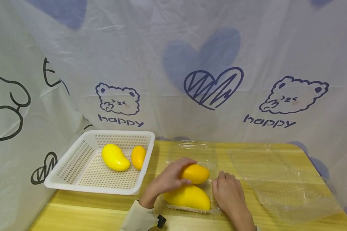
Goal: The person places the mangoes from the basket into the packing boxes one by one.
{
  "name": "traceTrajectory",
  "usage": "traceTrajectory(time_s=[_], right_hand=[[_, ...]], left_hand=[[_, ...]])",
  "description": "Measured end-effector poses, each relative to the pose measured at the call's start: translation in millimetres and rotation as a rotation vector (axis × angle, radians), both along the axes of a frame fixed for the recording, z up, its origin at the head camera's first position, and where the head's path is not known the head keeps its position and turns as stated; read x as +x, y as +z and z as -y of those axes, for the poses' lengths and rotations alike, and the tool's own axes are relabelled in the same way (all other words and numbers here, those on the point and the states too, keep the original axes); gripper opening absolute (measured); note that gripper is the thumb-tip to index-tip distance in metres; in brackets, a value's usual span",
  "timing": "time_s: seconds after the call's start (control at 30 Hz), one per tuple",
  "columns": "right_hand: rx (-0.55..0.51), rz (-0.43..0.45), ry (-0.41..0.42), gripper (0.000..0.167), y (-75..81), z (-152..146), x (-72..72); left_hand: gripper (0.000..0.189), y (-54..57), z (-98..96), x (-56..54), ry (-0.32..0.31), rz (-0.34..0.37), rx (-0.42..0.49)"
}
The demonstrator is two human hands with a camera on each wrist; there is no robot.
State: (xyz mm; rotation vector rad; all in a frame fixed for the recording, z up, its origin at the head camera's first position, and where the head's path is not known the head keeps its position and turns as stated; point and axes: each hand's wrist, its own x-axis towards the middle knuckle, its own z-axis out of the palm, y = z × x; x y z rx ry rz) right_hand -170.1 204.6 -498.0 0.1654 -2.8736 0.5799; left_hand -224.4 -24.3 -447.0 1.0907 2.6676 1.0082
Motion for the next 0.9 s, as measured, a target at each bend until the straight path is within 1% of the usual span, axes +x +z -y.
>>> traceTrajectory(time_s=[0.17, 0.33, 0.43, 0.5, 0.57, 0.67, 0.73, 0.8, 0.9], right_hand=[[-0.003, -0.025, -0.002, 0.021, -0.5, -0.2, -0.5], [-0.005, -0.027, -0.005, 0.020, 0.5, -0.2, -0.3], [-0.003, -0.018, -0.004, 0.020, 1.1, -0.3, -0.4], [-0.002, -0.013, -0.004, 0.020, 1.1, -0.4, -0.5], [-0.002, -0.008, -0.005, 0.020, 0.6, -0.5, -0.4], [-0.004, -0.007, -0.006, 0.020, -0.3, -0.4, -0.4], [-0.005, -0.006, -0.006, 0.021, -0.5, -0.2, -0.4], [-0.006, 0.000, -0.005, 0.021, -0.4, 0.0, -0.5], [-0.006, 0.003, -0.003, 0.021, 0.3, 0.2, -0.7]], left_hand=[[0.060, -3.9, -7.2, 4.2, 0.030, 0.000, -0.003], [0.059, -7.9, -12.8, 6.7, 0.043, -0.044, -0.016], [0.059, -10.4, -15.5, 7.0, 0.051, -0.052, -0.023], [0.058, -12.2, -17.6, 7.5, 0.072, -0.048, -0.023], [0.057, -14.0, -19.8, 8.4, 0.108, -0.052, -0.037], [0.057, -16.3, -22.5, 10.4, 0.168, -0.085, -0.081], [0.057, -16.4, -23.7, 11.8, 0.197, -0.110, -0.114], [0.057, -16.4, -24.4, 12.8, 0.203, -0.118, -0.121], [0.056, -16.7, -25.7, 13.8, 0.195, -0.093, -0.106]])
